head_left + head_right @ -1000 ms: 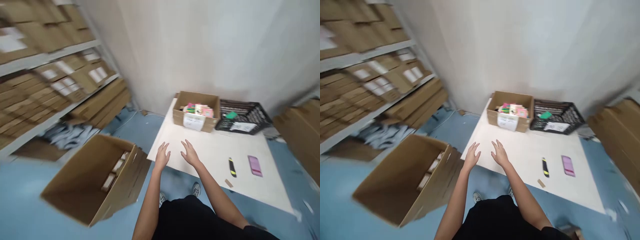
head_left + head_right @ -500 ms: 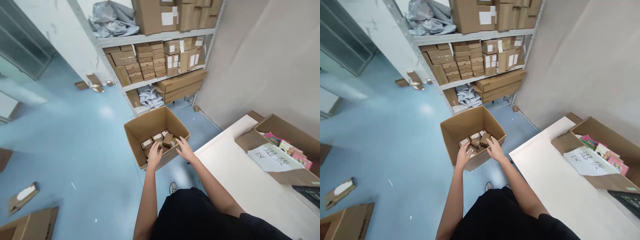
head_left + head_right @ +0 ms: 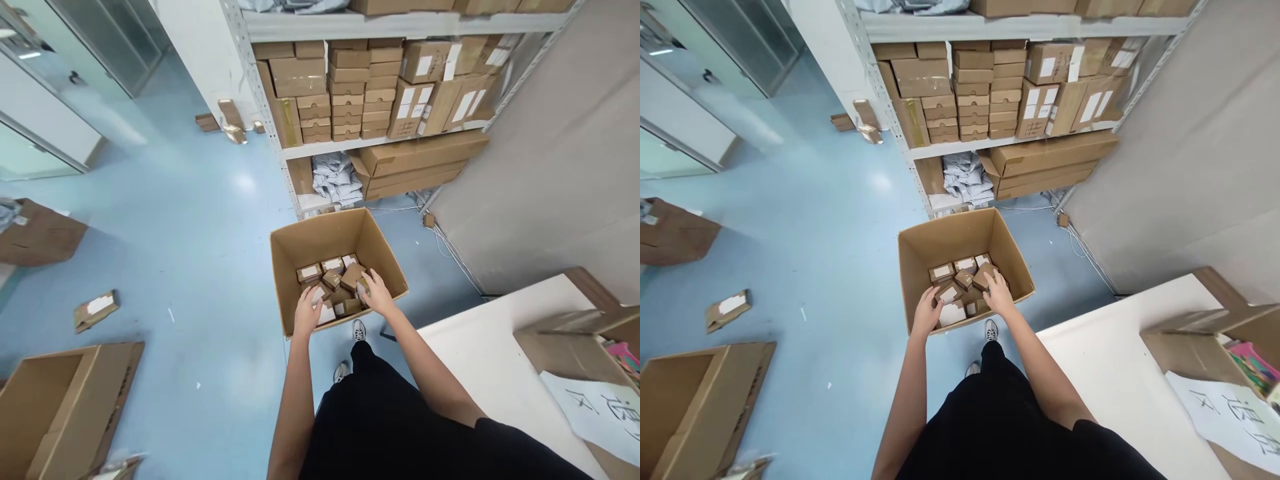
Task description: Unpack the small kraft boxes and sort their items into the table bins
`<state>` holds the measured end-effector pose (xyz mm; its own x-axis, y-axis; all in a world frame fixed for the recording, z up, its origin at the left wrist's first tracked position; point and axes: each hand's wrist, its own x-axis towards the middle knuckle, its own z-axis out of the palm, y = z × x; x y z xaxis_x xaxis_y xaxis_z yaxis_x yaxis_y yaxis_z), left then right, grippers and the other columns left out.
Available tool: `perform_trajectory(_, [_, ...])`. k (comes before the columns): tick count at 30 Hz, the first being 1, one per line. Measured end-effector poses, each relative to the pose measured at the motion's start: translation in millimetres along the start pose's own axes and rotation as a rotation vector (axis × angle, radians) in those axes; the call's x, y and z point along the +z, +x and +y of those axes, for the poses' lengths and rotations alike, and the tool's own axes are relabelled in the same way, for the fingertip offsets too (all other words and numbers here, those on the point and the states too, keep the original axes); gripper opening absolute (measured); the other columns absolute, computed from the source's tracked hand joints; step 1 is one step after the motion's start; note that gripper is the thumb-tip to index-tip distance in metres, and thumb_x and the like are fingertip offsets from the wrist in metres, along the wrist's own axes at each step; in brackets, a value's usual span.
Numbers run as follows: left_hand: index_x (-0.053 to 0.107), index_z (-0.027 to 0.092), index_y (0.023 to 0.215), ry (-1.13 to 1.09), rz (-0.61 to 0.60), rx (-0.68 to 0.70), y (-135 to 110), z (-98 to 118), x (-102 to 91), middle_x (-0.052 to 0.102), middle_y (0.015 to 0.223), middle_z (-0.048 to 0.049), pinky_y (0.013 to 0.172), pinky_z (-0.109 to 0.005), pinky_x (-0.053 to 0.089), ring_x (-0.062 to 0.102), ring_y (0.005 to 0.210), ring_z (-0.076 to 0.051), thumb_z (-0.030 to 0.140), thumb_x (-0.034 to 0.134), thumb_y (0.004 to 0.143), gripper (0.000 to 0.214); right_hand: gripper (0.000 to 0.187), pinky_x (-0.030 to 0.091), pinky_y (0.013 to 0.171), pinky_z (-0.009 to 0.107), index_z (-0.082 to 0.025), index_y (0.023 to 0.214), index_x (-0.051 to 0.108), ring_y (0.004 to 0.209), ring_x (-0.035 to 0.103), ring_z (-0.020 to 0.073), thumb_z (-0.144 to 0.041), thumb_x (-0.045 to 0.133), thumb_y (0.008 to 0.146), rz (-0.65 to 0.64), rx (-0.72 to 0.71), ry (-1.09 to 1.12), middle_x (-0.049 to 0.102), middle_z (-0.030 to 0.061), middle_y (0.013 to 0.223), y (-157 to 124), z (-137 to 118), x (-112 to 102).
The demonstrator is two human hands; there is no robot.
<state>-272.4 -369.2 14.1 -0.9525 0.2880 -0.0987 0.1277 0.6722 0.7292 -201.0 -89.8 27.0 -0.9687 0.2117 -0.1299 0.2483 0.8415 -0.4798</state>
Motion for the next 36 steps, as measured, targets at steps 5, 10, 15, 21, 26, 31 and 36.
perform_trajectory(5, [0.06, 0.028, 0.147, 0.109, -0.115, -0.109, 45, 1, 28.1, 0.052, 0.16, -0.0083, 0.119, -0.043, 0.046, 0.051, 0.146, -0.027, 0.028, 0.058, 0.096, 0.051, 0.07, 0.034, 0.124, 0.046, -0.022, 0.163, 0.04, 0.156, 0.031, 0.0306, -0.026, 0.06, 0.096, -0.143, 0.006, 0.003, 0.029, 0.0161, 0.171, 57, 25, 8])
perform_trajectory(10, [0.058, 0.023, 0.149, 0.198, -0.278, -0.222, 73, -19, 63.5, 0.051, 0.161, -0.0124, 0.121, -0.043, 0.043, 0.051, 0.146, -0.029, 0.026, 0.063, 0.094, 0.055, 0.073, 0.033, 0.123, 0.048, -0.021, 0.164, 0.037, 0.156, 0.031, 0.0327, -0.024, 0.061, 0.096, -0.307, 0.018, 0.022, 0.029, 0.0176, 0.171, 103, 35, 37])
perform_trajectory(15, [0.056, 0.021, 0.15, 0.237, -0.417, -0.374, 74, -63, 95.7, 0.047, 0.163, -0.0159, 0.118, -0.042, 0.044, 0.055, 0.143, -0.031, 0.026, 0.066, 0.094, 0.058, 0.074, 0.037, 0.12, 0.046, -0.022, 0.165, 0.035, 0.155, 0.033, 0.0337, -0.024, 0.061, 0.096, -0.45, 0.047, 0.028, 0.025, 0.0169, 0.173, 132, 30, 83])
perform_trajectory(21, [0.055, 0.02, 0.15, 0.291, -0.453, -0.537, 67, -132, 136.7, 0.036, 0.17, -0.0162, 0.121, -0.038, 0.04, 0.047, 0.15, -0.031, 0.03, 0.067, 0.093, 0.059, 0.074, 0.035, 0.121, 0.05, -0.024, 0.165, 0.036, 0.158, 0.023, 0.0359, -0.022, 0.06, 0.095, -0.572, 0.093, -0.061, 0.023, 0.0143, 0.174, 148, 38, 158])
perform_trajectory(26, [0.05, 0.021, 0.155, 0.292, -0.609, -0.677, 81, -196, 173.9, 0.032, 0.172, -0.0177, 0.121, -0.042, 0.041, 0.048, 0.149, -0.036, 0.035, 0.076, 0.086, 0.075, 0.075, 0.037, 0.119, 0.052, -0.027, 0.166, 0.034, 0.16, 0.018, 0.0355, -0.023, 0.06, 0.095, -0.693, 0.095, -0.133, 0.014, 0.0126, 0.177, 151, 53, 239])
perform_trajectory(31, [0.046, 0.027, 0.158, 0.255, -0.649, -0.659, 121, -256, 216.5, 0.023, 0.176, -0.0119, 0.124, -0.043, 0.039, 0.041, 0.153, -0.036, 0.037, 0.08, 0.083, 0.082, 0.079, 0.031, 0.121, 0.053, -0.027, 0.165, 0.035, 0.159, 0.018, 0.0367, -0.02, 0.064, 0.093, -0.774, 0.126, -0.179, 0.01, 0.0128, 0.178, 155, 66, 323])
perform_trajectory(36, [0.049, 0.025, 0.156, 0.234, -0.621, -0.669, 147, -323, 262.3, 0.023, 0.176, -0.0126, 0.125, -0.048, 0.036, 0.035, 0.155, -0.04, 0.028, 0.087, 0.077, 0.088, 0.081, 0.029, 0.123, 0.054, -0.025, 0.166, 0.033, 0.16, 0.017, 0.0379, -0.019, 0.066, 0.091, -0.798, 0.107, -0.125, 0.007, 0.0123, 0.178, 163, 81, 400])
